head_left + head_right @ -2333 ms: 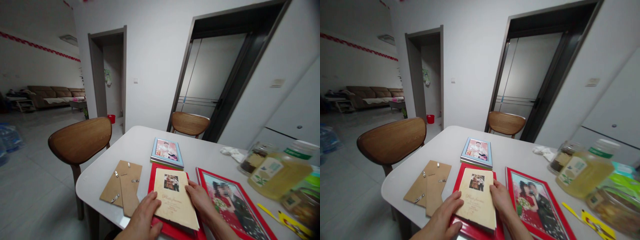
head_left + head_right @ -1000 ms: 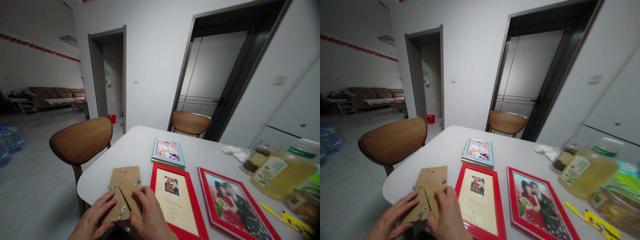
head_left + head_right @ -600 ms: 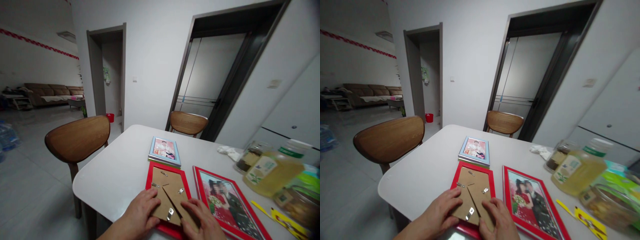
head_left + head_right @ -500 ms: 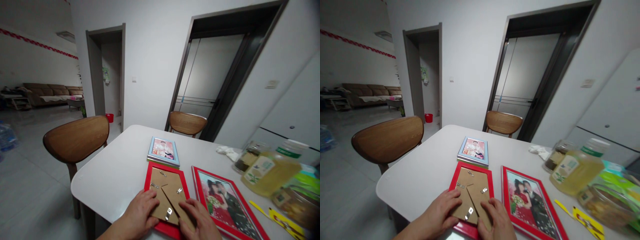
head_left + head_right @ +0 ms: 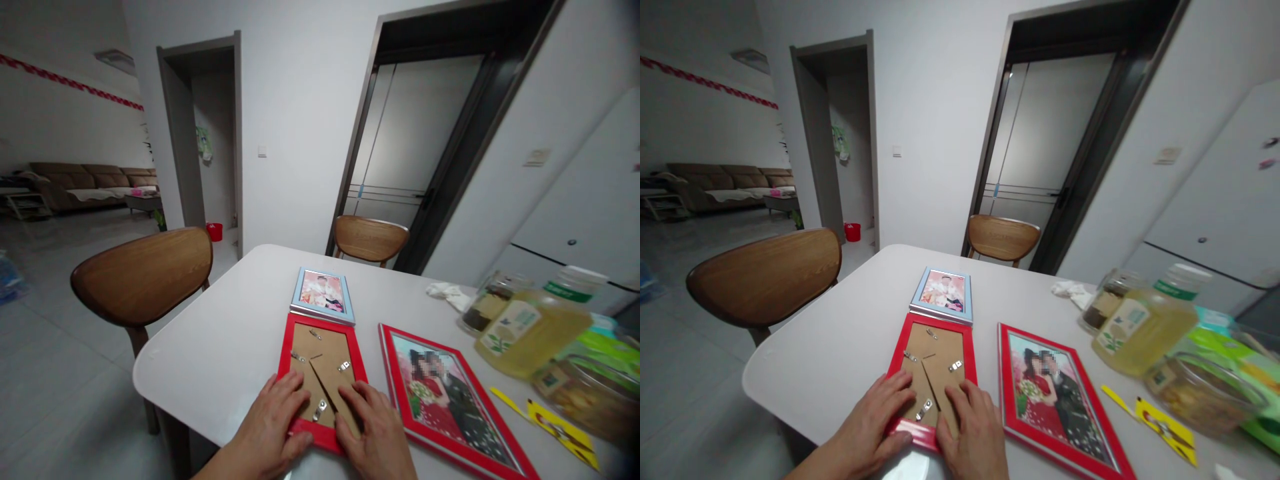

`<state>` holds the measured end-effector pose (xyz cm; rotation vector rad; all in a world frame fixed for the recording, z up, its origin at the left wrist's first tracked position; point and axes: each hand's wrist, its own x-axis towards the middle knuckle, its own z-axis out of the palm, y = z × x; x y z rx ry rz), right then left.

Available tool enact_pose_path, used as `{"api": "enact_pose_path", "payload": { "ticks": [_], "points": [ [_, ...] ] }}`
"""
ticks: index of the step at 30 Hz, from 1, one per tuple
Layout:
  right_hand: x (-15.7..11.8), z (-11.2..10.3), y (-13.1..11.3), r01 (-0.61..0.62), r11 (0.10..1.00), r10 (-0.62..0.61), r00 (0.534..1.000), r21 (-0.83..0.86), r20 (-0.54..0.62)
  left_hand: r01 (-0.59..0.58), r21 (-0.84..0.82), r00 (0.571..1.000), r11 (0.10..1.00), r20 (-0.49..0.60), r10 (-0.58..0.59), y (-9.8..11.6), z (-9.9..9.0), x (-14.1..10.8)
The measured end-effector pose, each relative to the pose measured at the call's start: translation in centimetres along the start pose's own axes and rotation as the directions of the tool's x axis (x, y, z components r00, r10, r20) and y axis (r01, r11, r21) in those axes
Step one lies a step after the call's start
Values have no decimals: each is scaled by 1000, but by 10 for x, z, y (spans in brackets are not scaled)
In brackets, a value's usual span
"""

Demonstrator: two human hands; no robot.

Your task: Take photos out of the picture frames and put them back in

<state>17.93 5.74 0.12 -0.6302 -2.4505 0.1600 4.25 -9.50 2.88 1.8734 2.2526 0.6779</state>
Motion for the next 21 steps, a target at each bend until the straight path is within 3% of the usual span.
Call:
{"api": "enact_pose_path", "payload": {
  "ticks": [3, 13, 17, 21],
  "points": [
    [-2, 4, 2, 66, 997, -67, 997, -51, -26, -28, -8, 998, 1000, 59, 28, 3, -4, 0],
    [-5, -13, -3, 217, 962, -209, 976, -167, 65, 53, -67, 999, 996, -7, -53, 6, 1, -2],
    [-2, -19, -14, 276, 955, -262, 956, -107, 129, 58, -59, 998, 997, 1, -58, 5, -1, -2],
    [6, -20, -27, 304, 953, -295, 917, 8, 268, 60, -61, 998, 996, -1, -60, 5, -1, -2]
  ]
}}
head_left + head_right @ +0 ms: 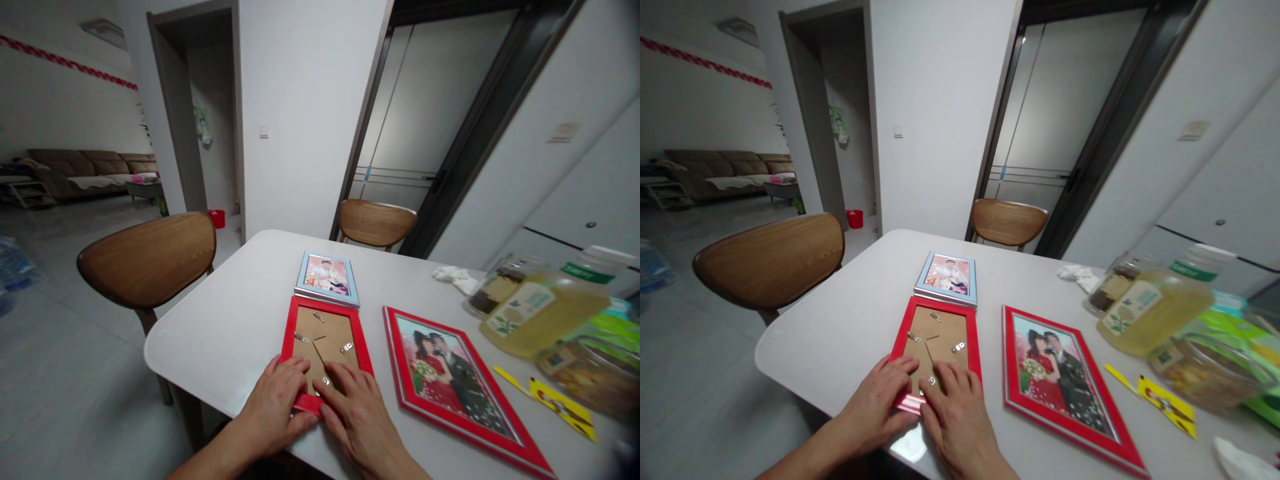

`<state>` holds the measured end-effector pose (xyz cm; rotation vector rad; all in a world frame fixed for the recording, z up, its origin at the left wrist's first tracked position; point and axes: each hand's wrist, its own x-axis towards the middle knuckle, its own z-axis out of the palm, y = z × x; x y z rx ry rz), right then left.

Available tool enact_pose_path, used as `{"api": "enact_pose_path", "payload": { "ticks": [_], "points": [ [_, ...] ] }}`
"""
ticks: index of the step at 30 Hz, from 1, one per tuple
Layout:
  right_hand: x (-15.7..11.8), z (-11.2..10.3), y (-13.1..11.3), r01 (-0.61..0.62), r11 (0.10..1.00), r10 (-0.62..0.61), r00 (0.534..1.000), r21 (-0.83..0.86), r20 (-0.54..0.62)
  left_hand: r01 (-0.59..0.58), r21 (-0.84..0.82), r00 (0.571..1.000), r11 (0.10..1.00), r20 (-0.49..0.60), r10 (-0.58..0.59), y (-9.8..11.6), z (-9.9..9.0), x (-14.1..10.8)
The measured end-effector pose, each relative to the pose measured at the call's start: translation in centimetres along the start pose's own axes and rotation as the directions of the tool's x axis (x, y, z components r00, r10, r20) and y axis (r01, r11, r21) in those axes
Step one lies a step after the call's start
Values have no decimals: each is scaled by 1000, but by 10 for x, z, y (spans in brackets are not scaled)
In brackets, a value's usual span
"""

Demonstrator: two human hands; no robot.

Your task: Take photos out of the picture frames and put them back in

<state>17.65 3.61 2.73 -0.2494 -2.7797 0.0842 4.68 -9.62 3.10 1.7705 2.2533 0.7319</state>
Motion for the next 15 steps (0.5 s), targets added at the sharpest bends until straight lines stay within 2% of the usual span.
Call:
{"api": "enact_pose_path", "payload": {
  "ticks": [4, 9, 11, 13, 15],
  "points": [
    [0, 2, 2, 35, 998, -38, 997, 52, 65, 7, 1, 1000, 1000, -19, -7, 1, 1, 0],
    [-7, 6, 9, 75, 990, -80, 996, 117, 41, 16, -3, 1000, 1000, -16, -16, 2, 0, 1],
    [-2, 6, 15, 18, 992, -19, 1000, 128, 2, 15, -12, 1000, 1000, -18, -16, 2, -1, 1],
    [6, 5, 24, -110, 989, 114, 993, 101, -30, 14, -21, 1000, 1000, -22, -14, 1, -1, 1],
    [17, 3, 33, -258, 965, 260, 965, 45, -41, 12, -28, 1000, 1000, -22, -12, 1, 0, 1]
  ]
}}
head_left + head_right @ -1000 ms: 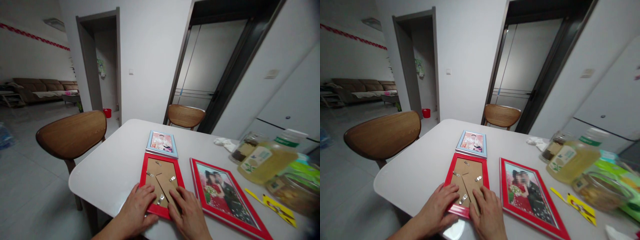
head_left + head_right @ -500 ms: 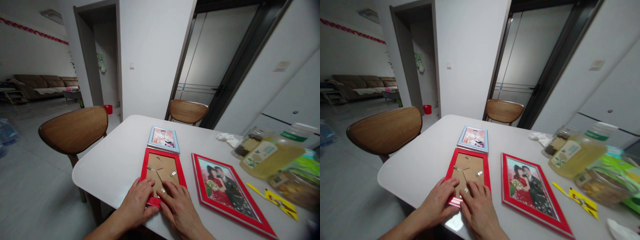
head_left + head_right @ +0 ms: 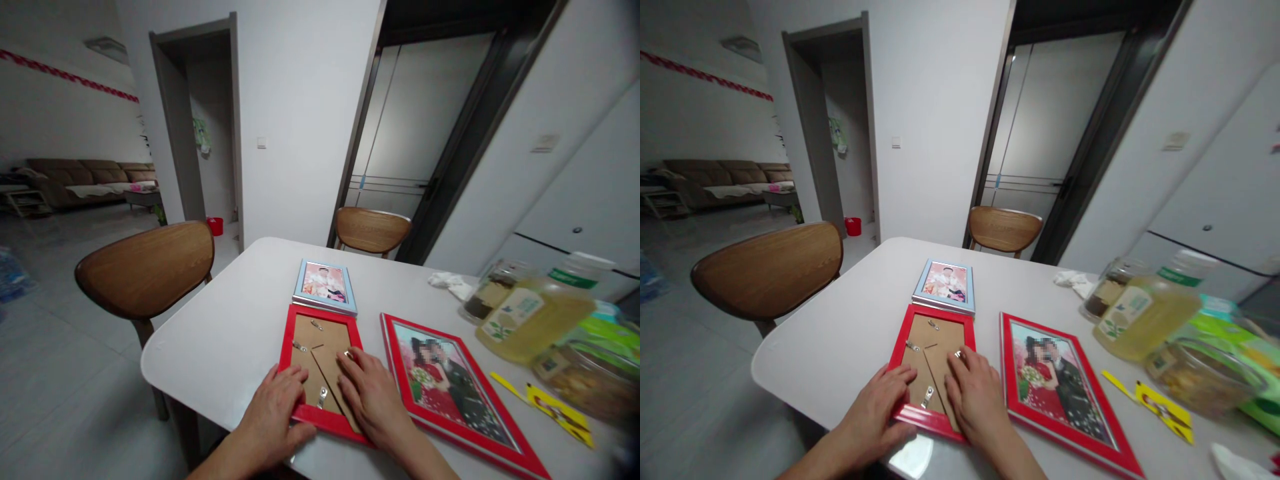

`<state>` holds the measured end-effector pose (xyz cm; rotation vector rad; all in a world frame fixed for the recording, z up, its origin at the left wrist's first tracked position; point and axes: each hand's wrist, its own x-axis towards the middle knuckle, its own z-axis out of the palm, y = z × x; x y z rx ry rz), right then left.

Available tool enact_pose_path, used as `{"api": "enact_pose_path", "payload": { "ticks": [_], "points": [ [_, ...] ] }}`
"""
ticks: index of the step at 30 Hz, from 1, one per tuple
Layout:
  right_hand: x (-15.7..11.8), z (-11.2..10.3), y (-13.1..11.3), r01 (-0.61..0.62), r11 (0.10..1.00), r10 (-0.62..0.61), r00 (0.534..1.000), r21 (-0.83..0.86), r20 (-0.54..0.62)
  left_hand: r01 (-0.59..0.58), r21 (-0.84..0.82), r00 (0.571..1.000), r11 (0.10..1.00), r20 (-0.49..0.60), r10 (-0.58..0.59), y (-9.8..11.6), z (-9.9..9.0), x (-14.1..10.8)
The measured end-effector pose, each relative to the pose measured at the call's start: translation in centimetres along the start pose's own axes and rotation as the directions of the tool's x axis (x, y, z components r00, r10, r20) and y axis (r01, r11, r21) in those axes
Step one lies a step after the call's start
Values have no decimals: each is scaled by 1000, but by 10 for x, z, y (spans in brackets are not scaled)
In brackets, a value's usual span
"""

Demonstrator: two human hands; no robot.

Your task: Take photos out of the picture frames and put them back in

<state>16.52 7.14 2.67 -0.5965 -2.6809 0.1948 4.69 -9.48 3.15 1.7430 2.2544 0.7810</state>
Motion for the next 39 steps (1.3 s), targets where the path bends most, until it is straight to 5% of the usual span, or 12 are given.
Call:
{"api": "enact_pose_path", "payload": {
  "ticks": [4, 14, 22, 28, 39],
  "points": [
    [16, -1, 7, -106, 993, 107, 994, -45, 23, 0, 5, 1000, 1000, 11, 0, -2, 1, 0],
    [15, 3, 7, -71, 997, 71, 997, -15, 3, 9, -3, 1000, 1000, 19, -9, 0, -1, 0],
    [49, 12, -35, 99, 979, -108, 993, 177, 42, -1, -21, 1000, 1000, -22, 0, -3, 4, -1],
    [75, 28, -45, 32, 988, -46, 995, 150, 87, -11, -40, 999, 999, -37, 10, -3, 4, 0],
    [79, 31, -40, 55, 986, -75, 989, 156, 126, 3, -83, 999, 997, -35, -6, -5, 5, 0]
  ]
}}
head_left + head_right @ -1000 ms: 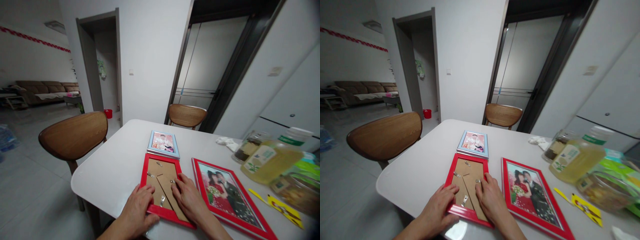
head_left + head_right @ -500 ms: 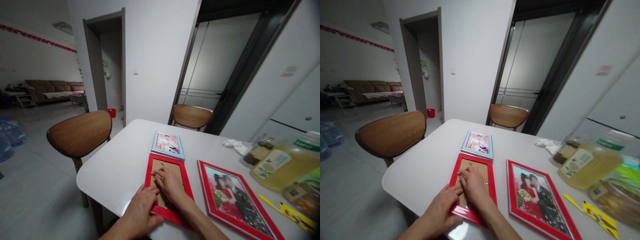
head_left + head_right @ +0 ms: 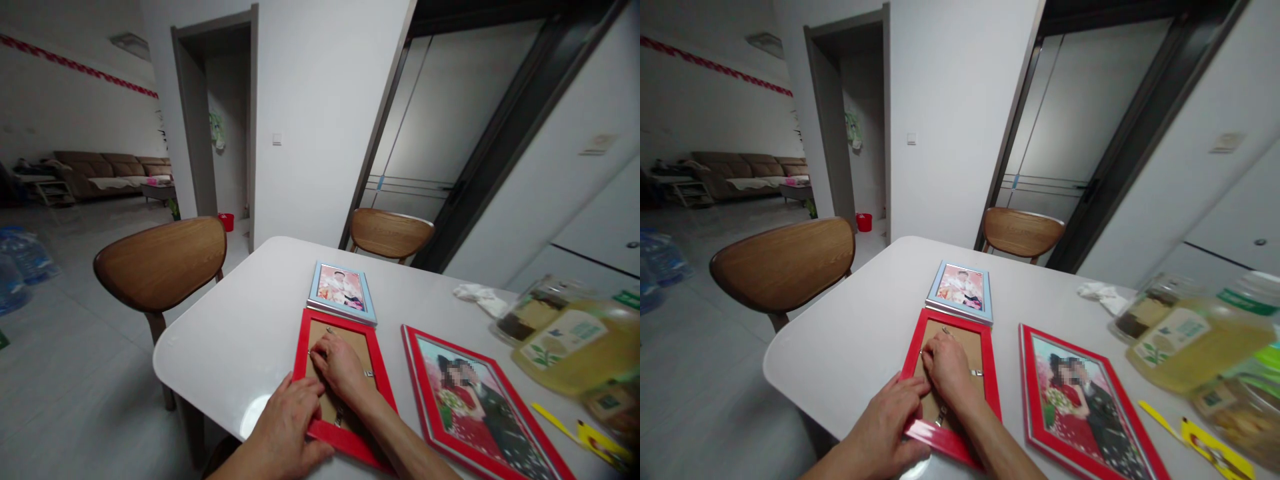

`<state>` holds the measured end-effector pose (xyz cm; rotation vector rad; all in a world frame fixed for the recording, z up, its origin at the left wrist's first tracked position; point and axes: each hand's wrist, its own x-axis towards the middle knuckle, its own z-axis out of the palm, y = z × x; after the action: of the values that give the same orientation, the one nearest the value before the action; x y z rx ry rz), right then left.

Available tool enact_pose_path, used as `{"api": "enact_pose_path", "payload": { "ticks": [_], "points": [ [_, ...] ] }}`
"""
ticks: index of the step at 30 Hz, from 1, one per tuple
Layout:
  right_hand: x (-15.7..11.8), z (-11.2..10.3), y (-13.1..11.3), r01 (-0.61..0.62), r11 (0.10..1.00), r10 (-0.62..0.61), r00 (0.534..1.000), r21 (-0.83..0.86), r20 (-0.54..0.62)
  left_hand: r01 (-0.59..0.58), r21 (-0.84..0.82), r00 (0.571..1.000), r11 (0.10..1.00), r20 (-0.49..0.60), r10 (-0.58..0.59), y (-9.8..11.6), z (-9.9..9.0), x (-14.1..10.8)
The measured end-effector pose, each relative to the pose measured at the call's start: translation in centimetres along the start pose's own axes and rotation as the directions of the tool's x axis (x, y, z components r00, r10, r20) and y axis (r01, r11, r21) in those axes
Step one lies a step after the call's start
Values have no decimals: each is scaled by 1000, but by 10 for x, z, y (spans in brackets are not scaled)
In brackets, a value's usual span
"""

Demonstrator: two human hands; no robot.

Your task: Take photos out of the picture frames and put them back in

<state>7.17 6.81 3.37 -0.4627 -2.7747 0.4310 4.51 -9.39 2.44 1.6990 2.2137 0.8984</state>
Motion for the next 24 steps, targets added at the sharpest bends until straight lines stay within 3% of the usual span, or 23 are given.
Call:
{"api": "enact_pose_path", "payload": {
  "ticks": [4, 8, 14, 20, 24],
  "points": [
    [8, -7, 19, -112, 994, 112, 992, -2, -50, -13, 10, 1000, 1000, -12, 13, -1, 0, 0],
    [21, -8, 38, -278, 960, 274, 957, -20, -97, -15, 12, 1000, 1000, -24, 16, -2, 2, -2],
    [35, -1, 47, -413, 911, 410, 902, 4, -133, -21, 31, 999, 999, -42, 23, -2, 4, -2],
    [34, -10, 49, -356, 913, 389, 907, 199, -160, -15, 106, 999, 994, -50, 20, 1, 6, 2],
    [-2, -37, 61, -270, 897, 363, 902, 350, -235, -86, 158, 990, 984, -95, 102, -9, 6, 1]
  ]
}}
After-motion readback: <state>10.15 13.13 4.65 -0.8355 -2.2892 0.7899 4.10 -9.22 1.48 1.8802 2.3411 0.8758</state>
